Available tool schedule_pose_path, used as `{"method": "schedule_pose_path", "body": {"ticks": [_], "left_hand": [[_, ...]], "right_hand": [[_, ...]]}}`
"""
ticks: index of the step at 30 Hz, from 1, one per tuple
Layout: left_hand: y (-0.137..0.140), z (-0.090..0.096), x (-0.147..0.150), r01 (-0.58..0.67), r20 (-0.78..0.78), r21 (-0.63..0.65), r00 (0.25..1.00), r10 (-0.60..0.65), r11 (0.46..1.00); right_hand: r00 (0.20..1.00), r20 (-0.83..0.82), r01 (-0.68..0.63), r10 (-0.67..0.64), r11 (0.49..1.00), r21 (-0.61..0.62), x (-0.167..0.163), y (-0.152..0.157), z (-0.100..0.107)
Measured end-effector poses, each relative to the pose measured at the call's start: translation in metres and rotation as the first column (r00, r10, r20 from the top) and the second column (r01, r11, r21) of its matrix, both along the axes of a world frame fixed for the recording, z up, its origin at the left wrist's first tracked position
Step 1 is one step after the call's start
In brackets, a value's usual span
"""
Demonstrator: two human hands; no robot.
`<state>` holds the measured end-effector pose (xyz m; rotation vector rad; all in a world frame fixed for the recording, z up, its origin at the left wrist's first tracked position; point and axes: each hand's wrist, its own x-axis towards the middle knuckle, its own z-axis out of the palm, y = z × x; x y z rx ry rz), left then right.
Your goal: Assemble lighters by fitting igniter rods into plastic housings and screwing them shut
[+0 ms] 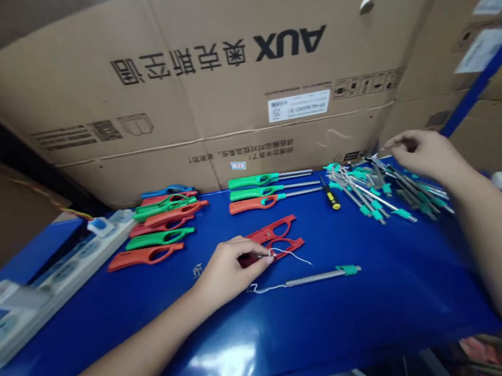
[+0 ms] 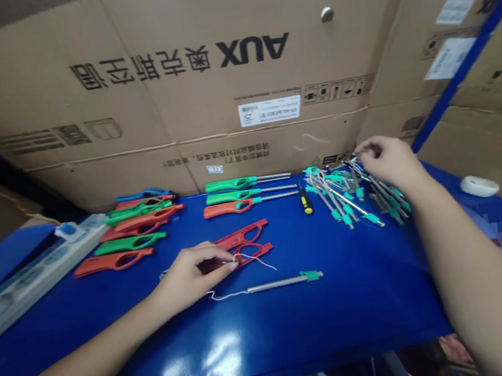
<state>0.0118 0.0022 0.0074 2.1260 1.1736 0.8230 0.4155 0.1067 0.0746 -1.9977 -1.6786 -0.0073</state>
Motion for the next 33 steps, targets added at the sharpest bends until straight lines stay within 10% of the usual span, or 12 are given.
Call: {"method": "schedule_pose_path", "body": {"ticks": [3, 6, 11, 19, 33], "left_hand": [[-0.003, 0.003, 0.001, 0.032, -0.045, 0.053, 0.999, -0.030, 0.998], [-0.006, 0.005, 0.001, 0.074, -0.113, 0.078, 0.991, -0.065, 0.994], [-0.009, 0.010, -0.002, 0.113, -0.220, 0.096, 0.971, -0.089, 0.989], [-0.013, 0.021, -0.008, 0.136, -0.374, 0.108, 0.923, -0.087, 0.985], [0.002, 0.035, -0.024, 0.112, -0.440, 0.216, 0.898, -0.006, 0.970]], "right_hand": [[0.913, 0.004, -0.408, 0.409, 0.911, -0.056, -0.056, -0.013, -0.003], [0.611, 0.098, -0.750, 0.785, 0.614, -0.244, -0.112, -0.033, -0.011], [0.451, 0.139, -0.788, 0.882, 0.466, -0.403, -0.166, -0.062, -0.017], [0.337, -0.169, -0.908, 0.926, 0.273, -0.317, -0.156, -0.064, -0.031], [0.324, -0.054, -0.916, 0.945, 0.298, -0.269, -0.163, -0.076, -0.035]]}}
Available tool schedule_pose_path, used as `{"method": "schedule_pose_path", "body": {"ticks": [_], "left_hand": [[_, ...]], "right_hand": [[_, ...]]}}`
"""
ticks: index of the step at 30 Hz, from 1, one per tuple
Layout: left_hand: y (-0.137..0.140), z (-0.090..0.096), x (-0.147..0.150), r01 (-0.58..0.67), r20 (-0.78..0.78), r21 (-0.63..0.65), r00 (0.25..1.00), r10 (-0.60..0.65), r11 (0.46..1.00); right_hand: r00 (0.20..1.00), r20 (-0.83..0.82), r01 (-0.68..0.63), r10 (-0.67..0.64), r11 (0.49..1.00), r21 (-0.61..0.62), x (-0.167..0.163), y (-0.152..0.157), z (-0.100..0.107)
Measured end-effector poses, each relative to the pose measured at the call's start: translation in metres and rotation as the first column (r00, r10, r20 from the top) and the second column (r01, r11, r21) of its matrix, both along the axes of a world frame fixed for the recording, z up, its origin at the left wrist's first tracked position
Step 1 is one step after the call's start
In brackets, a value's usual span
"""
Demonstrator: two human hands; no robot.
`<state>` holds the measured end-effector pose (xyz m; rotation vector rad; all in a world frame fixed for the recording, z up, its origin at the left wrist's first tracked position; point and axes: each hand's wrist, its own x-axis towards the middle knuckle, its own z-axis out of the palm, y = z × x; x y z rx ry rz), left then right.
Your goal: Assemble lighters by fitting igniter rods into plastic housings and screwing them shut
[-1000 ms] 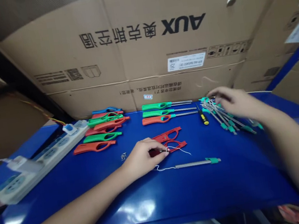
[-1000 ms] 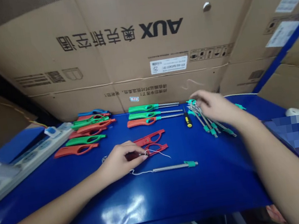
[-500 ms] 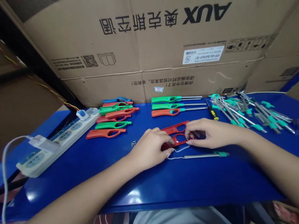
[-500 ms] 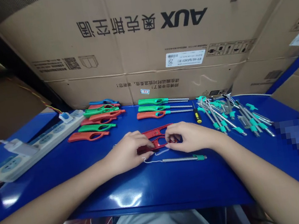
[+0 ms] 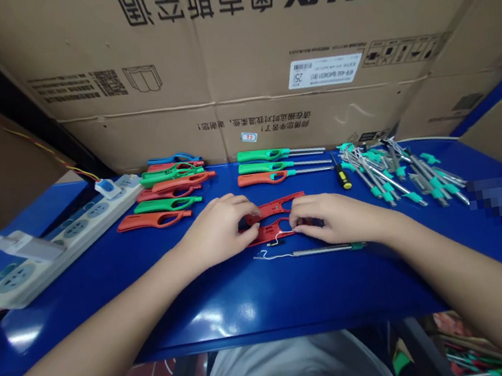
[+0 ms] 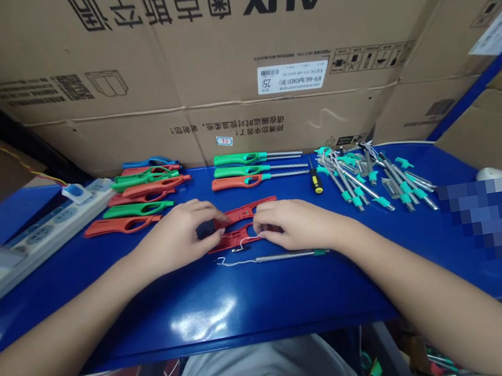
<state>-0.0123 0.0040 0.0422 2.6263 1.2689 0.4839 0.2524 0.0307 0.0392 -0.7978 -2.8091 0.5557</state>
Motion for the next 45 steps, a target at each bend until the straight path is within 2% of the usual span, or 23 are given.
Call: {"method": "schedule_pose_path", "body": {"ticks": [3, 6, 16, 20, 23, 28, 30, 32, 35, 37, 39, 42, 45], "left_hand": [[0.001, 0.004, -0.003, 0.023, -0.011, -0.075, 1.000, -0.024, 0.997], [0.000, 0.008, -0.005, 0.027, -0.035, -0.146, 0.999, -0.032, 0.989], [-0.001, 0.006, -0.002, 0.024, -0.058, -0.206, 0.998, -0.036, 0.978], [0.000, 0.002, -0.002, 0.030, -0.041, -0.233, 0.998, -0.041, 0.972], [0.001, -0.003, -0.001, 0.026, 0.009, -0.264, 1.000, -0.024, 0.964], [0.003, -0.008, 0.001, 0.014, 0.036, -0.276, 0.999, -0.004, 0.961], [0.003, -0.008, 0.001, 0.001, 0.035, -0.266, 0.999, 0.009, 0.964], [0.003, -0.010, 0.001, -0.006, 0.029, -0.247, 0.999, 0.014, 0.969], [0.003, -0.011, 0.000, -0.009, 0.014, -0.223, 1.000, 0.012, 0.975], [0.003, -0.012, -0.001, -0.011, 0.011, -0.211, 1.000, 0.014, 0.977], [0.004, -0.013, -0.001, 0.000, 0.000, -0.174, 1.000, 0.000, 0.985], [0.005, -0.014, -0.002, 0.035, -0.003, -0.007, 0.999, -0.035, 0.999], [0.005, -0.014, -0.004, 0.056, 0.030, 0.083, 0.998, -0.058, 0.995]], "right_hand": [[1.000, -0.003, 0.015, -0.015, 0.998, -0.056, -0.001, -0.003, 0.002], [0.997, 0.065, 0.045, -0.040, 0.996, -0.073, -0.004, -0.007, 0.002], [0.990, 0.128, 0.041, -0.056, 0.992, 0.118, -0.014, -0.010, -0.012], [0.992, 0.086, 0.080, -0.092, 0.988, 0.133, -0.019, -0.011, -0.018], [0.996, 0.002, 0.089, -0.089, 0.994, 0.062, -0.021, -0.008, -0.023], [0.970, -0.208, 0.100, -0.127, 0.986, -0.135, -0.022, -0.005, -0.021], [0.964, -0.219, 0.100, -0.154, 0.966, -0.237, -0.020, -0.008, -0.015], [0.980, -0.169, 0.055, -0.107, 0.958, -0.283, -0.017, -0.012, -0.007], [1.000, 0.025, -0.015, 0.019, 0.985, -0.171, -0.014, -0.020, 0.002], [0.988, 0.145, -0.034, 0.046, 0.996, -0.086, -0.014, -0.024, 0.006], [0.980, 0.192, -0.039, 0.050, 0.997, -0.060, -0.014, -0.024, 0.008], [0.991, 0.133, -0.019, 0.023, 0.999, -0.030, -0.011, -0.017, 0.012], [0.996, -0.026, 0.092, -0.090, 0.994, 0.060, 0.005, 0.002, 0.019]]}}
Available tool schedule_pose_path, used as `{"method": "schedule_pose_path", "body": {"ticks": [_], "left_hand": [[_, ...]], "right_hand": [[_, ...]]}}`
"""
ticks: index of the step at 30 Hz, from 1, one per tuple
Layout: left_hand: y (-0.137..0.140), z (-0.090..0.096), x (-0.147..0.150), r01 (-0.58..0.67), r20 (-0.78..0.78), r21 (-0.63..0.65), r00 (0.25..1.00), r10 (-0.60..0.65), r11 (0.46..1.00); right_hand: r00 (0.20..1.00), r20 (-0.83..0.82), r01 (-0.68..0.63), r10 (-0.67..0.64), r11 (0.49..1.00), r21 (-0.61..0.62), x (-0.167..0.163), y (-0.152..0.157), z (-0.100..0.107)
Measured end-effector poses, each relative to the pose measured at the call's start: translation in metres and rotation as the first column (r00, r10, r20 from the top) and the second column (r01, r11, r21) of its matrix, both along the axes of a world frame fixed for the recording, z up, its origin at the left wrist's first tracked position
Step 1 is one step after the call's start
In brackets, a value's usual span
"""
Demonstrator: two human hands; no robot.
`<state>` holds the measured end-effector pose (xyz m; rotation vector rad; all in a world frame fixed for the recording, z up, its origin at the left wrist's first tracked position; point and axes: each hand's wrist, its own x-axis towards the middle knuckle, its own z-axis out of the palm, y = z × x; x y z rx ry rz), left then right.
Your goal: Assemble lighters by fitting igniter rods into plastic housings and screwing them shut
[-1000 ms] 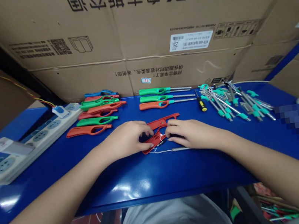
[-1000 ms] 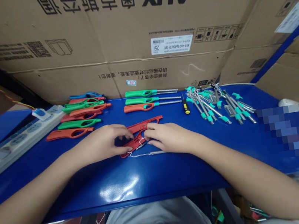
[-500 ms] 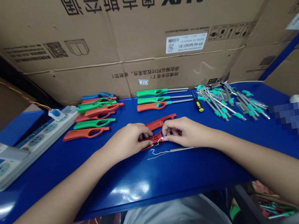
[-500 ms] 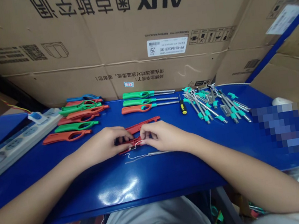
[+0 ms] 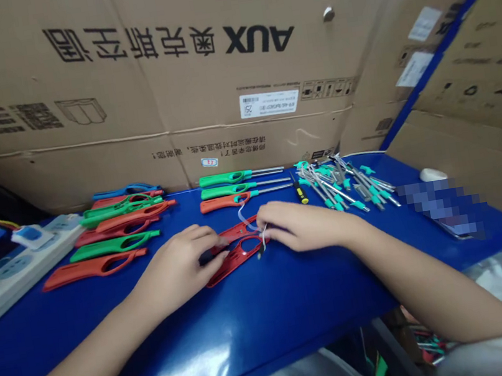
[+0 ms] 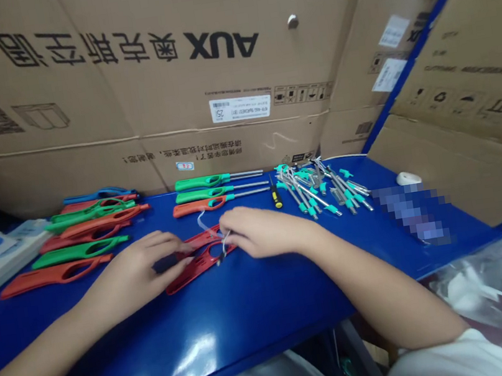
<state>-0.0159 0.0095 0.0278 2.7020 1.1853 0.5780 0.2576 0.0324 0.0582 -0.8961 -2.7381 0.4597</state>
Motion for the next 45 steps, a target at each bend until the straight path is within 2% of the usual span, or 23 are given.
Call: {"method": "schedule_pose_path", "body": {"ticks": [2, 4, 8, 9, 11, 13, 20, 25, 28, 30, 32, 34, 36, 41, 45], "left_hand": [[0.000, 0.000, 0.000, -0.002, 0.021, 0.021, 1.000, 0.002, 1.000], [-0.001, 0.001, 0.001, -0.004, 0.025, 0.016, 1.000, 0.003, 1.000], [-0.002, 0.001, 0.003, 0.004, 0.009, -0.007, 1.000, -0.004, 1.000], [-0.003, 0.001, 0.003, 0.002, 0.004, -0.012, 1.000, -0.002, 1.000], [-0.003, 0.001, 0.004, -0.001, -0.001, -0.019, 1.000, 0.001, 1.000], [-0.002, 0.001, 0.004, 0.001, 0.000, -0.021, 1.000, -0.001, 1.000], [-0.001, -0.001, 0.005, 0.006, -0.014, -0.047, 1.000, -0.007, 0.999], [0.000, -0.003, 0.003, 0.011, -0.032, -0.060, 0.999, -0.013, 0.998], [0.000, -0.002, 0.003, 0.009, -0.042, -0.053, 0.999, -0.011, 0.999], [-0.001, 0.000, 0.003, 0.008, -0.058, -0.045, 0.998, -0.011, 0.999], [-0.003, 0.001, 0.003, 0.001, -0.080, -0.037, 0.997, -0.004, 0.999], [-0.004, 0.001, 0.004, -0.017, -0.103, -0.026, 0.995, 0.014, 1.000], [-0.005, 0.000, 0.005, -0.035, -0.120, -0.011, 0.992, 0.033, 0.999], [-0.005, -0.006, 0.003, -0.023, -0.139, 0.001, 0.990, 0.023, 1.000], [-0.001, -0.007, 0.003, 0.028, -0.135, -0.016, 0.990, -0.030, 0.999]], "right_hand": [[0.988, -0.052, 0.152, -0.148, 0.984, 0.088, 0.019, 0.017, 0.005], [0.937, -0.107, 0.348, -0.333, 0.921, 0.175, 0.043, 0.035, 0.009], [0.753, -0.218, 0.658, -0.621, 0.717, 0.231, 0.094, 0.066, 0.010], [0.688, -0.230, 0.725, -0.688, 0.650, 0.226, 0.106, 0.072, 0.009], [0.557, -0.161, 0.827, -0.815, 0.528, 0.190, 0.124, 0.081, 0.007], [0.503, -0.113, 0.860, -0.857, 0.482, 0.169, 0.138, 0.088, 0.002], [0.401, 0.080, 0.901, -0.913, 0.409, 0.148, 0.161, 0.101, -0.021], [0.357, 0.158, 0.907, -0.921, 0.382, 0.176, 0.164, 0.098, -0.026], [0.375, 0.155, 0.890, -0.914, 0.402, 0.218, 0.163, 0.095, -0.021], [0.420, 0.138, 0.861, -0.897, 0.442, 0.253, 0.161, 0.093, -0.015], [0.490, 0.131, 0.817, -0.862, 0.507, 0.275, 0.155, 0.091, -0.009], [0.558, 0.150, 0.770, -0.816, 0.577, 0.273, 0.148, 0.088, -0.005], [0.588, 0.195, 0.742, -0.785, 0.620, 0.256, 0.140, 0.086, -0.004], [0.542, 0.328, 0.764, -0.774, 0.616, 0.192, 0.130, 0.083, -0.009], [0.538, 0.293, 0.776, -0.790, 0.600, 0.194, 0.133, 0.081, -0.005]]}}
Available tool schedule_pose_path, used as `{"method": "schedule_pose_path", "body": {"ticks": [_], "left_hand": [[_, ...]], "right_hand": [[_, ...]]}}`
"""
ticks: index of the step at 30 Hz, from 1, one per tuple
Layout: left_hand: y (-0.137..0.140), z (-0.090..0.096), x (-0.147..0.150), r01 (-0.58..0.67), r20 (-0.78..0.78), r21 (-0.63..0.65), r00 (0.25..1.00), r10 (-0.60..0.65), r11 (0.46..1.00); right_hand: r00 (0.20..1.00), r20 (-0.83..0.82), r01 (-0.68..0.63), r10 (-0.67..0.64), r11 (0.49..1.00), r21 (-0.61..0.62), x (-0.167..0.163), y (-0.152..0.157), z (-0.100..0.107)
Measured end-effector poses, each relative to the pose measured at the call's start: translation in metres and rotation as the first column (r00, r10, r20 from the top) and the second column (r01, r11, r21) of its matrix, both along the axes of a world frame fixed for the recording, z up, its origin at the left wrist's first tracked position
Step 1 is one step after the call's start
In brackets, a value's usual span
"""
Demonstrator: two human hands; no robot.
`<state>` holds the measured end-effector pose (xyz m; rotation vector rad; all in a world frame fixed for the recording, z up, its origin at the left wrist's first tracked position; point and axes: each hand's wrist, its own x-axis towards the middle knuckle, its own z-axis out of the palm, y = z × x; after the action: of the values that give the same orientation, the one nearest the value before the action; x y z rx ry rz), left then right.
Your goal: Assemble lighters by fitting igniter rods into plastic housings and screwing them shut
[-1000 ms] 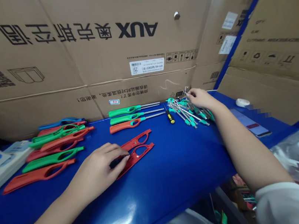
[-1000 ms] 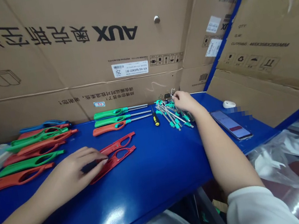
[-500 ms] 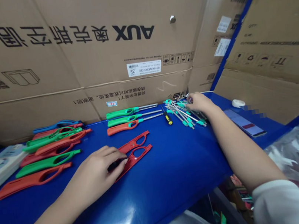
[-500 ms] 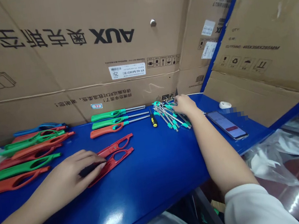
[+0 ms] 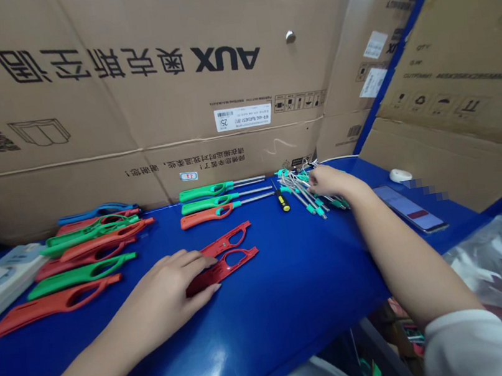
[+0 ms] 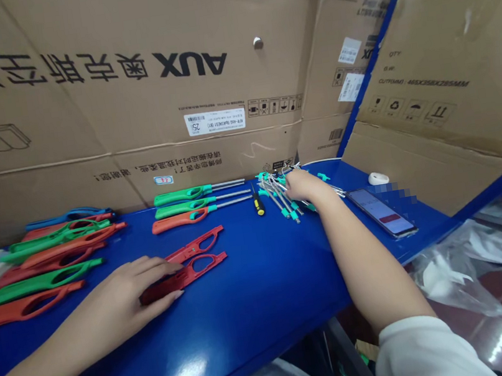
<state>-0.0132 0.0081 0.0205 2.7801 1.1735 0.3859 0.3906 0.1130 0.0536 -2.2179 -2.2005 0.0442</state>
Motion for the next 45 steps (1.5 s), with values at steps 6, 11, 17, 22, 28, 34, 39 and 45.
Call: {"method": "schedule_pose_path", "body": {"ticks": [6, 11, 17, 22, 28, 34, 39, 45], "left_hand": [[0.000, 0.004, 0.001, 0.013, 0.020, -0.025, 1.000, -0.012, 1.000], [0.000, 0.007, 0.000, 0.010, 0.028, -0.046, 1.000, -0.009, 0.999], [-0.001, 0.007, 0.000, 0.004, 0.015, -0.048, 1.000, -0.003, 0.999], [0.000, 0.004, -0.001, 0.014, 0.031, -0.063, 0.999, -0.012, 0.998], [-0.001, 0.005, 0.000, 0.019, 0.007, -0.066, 1.000, -0.018, 0.998], [-0.001, 0.006, 0.002, 0.031, 0.008, -0.072, 0.999, -0.031, 0.997], [-0.001, 0.005, 0.003, 0.032, 0.048, -0.080, 0.998, -0.028, 0.996], [-0.002, 0.009, 0.001, 0.016, 0.132, -0.162, 0.991, 0.006, 0.987]], "right_hand": [[0.996, -0.084, -0.007, 0.021, 0.987, 0.163, -0.001, -0.007, 0.012], [0.987, -0.156, 0.022, 0.028, 0.949, 0.315, -0.014, -0.011, 0.012], [0.988, -0.142, 0.098, -0.065, 0.965, 0.242, -0.015, -0.008, 0.009], [0.980, -0.117, 0.174, -0.164, 0.981, 0.085, -0.011, 0.001, -0.008], [0.968, -0.203, 0.176, -0.150, 0.978, 0.115, -0.017, 0.014, -0.031], [0.927, -0.365, 0.192, -0.084, 0.944, 0.270, -0.017, 0.017, -0.029], [0.871, -0.489, 0.129, 0.050, 0.937, 0.326, -0.024, 0.013, -0.017], [0.569, -0.787, -0.226, 0.238, 0.966, 0.129, -0.053, -0.018, 0.001]]}}
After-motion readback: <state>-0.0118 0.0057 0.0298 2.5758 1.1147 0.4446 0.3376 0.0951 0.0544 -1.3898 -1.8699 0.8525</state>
